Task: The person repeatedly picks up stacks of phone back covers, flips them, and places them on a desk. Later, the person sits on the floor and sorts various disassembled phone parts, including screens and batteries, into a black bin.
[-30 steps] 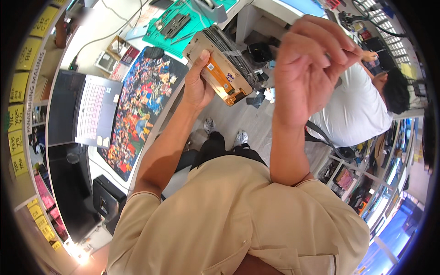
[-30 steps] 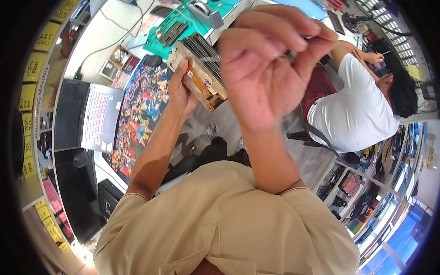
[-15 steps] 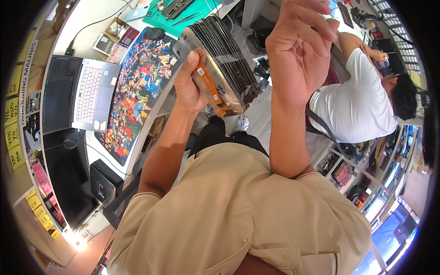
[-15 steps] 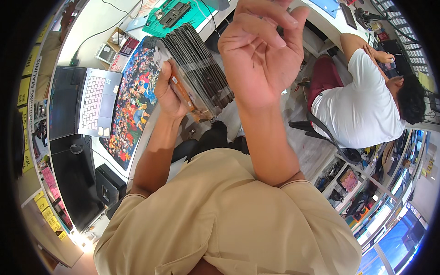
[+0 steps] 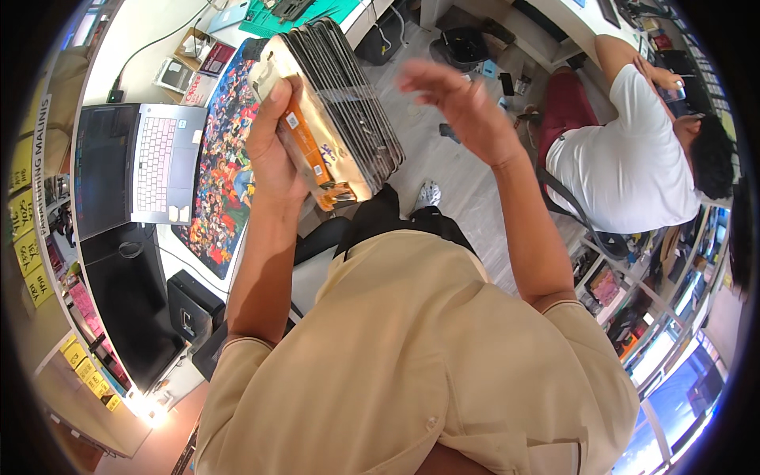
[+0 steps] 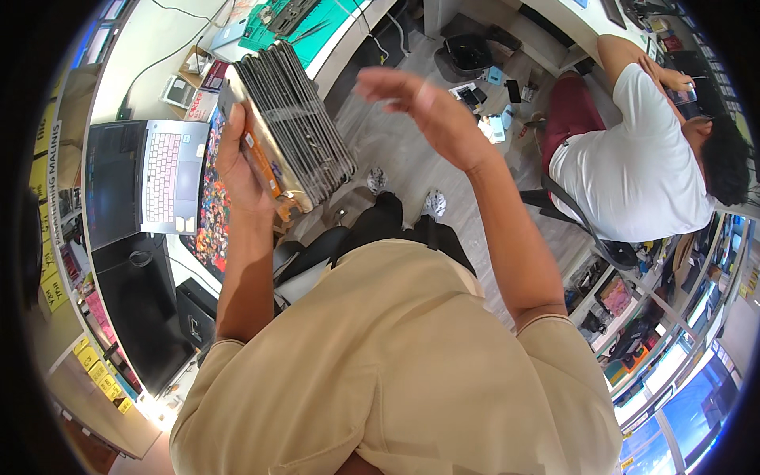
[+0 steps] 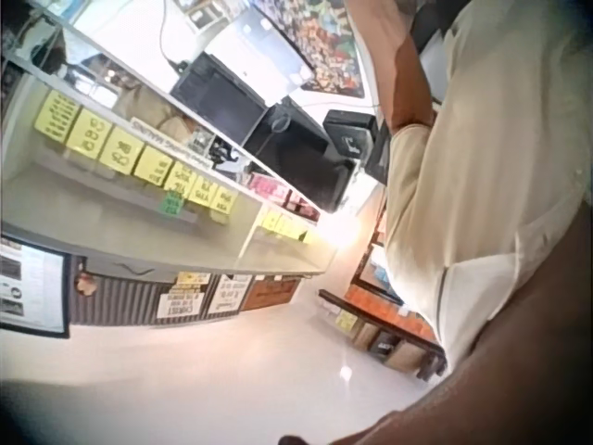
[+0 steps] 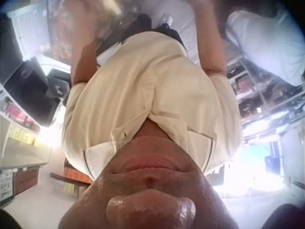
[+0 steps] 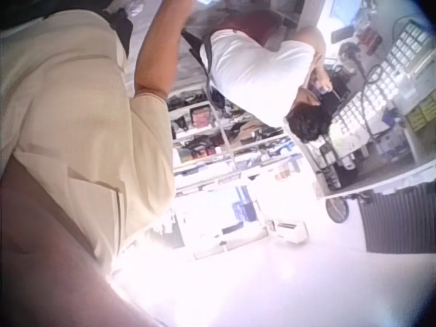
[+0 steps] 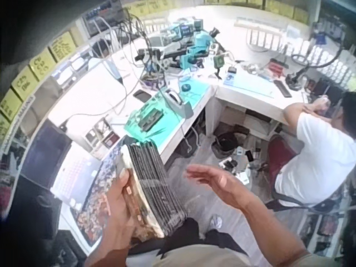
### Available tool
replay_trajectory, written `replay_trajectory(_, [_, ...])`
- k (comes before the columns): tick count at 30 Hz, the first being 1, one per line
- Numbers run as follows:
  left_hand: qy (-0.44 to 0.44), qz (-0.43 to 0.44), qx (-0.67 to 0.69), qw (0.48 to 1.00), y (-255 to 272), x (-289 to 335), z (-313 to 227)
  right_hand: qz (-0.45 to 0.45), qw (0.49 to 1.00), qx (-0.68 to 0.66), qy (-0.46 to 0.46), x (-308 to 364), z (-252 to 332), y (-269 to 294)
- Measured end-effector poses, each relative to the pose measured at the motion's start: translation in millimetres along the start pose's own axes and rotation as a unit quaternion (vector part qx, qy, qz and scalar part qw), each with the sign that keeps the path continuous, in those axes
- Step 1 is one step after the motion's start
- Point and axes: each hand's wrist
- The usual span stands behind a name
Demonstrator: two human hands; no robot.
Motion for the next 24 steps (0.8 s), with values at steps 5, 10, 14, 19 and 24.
replay_trajectory(5, [0.013,-0.045,-0.011,0.999,-7.3,9.6,-19.1,0.152,0.985,0.079,-0.032,20.1,-19.0,-11.3])
replay_trajectory(10, [-0.027,-0.103,-0.086,0.991,-11.4,16.9,-28.8,0.108,0.963,0.097,-0.227,19.0,1.5,-18.4])
replay_trajectory(14, [-0.056,-0.096,-0.07,0.991,-11.3,17.2,-32.1,0.113,0.971,0.156,-0.14,12.2,2.7,-26.9])
replay_trajectory(19, [-0.033,-0.066,-0.057,0.996,-9.4,16.8,-41.2,0.162,0.98,0.118,-0.002,-3.8,-12.0,-35.4])
replay_trajectory(24, [-0.01,-0.052,-0.036,0.998,-7.5,19.5,-46.4,0.243,0.948,0.008,-0.205,-12.4,-13.4,-35.3])
Point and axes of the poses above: each hand's wrist, its own x-axis away from the middle knuckle, its own y-axis out of the back of the hand, z = x × y, and after that the axes turned 5 degrees about -z, right-handed
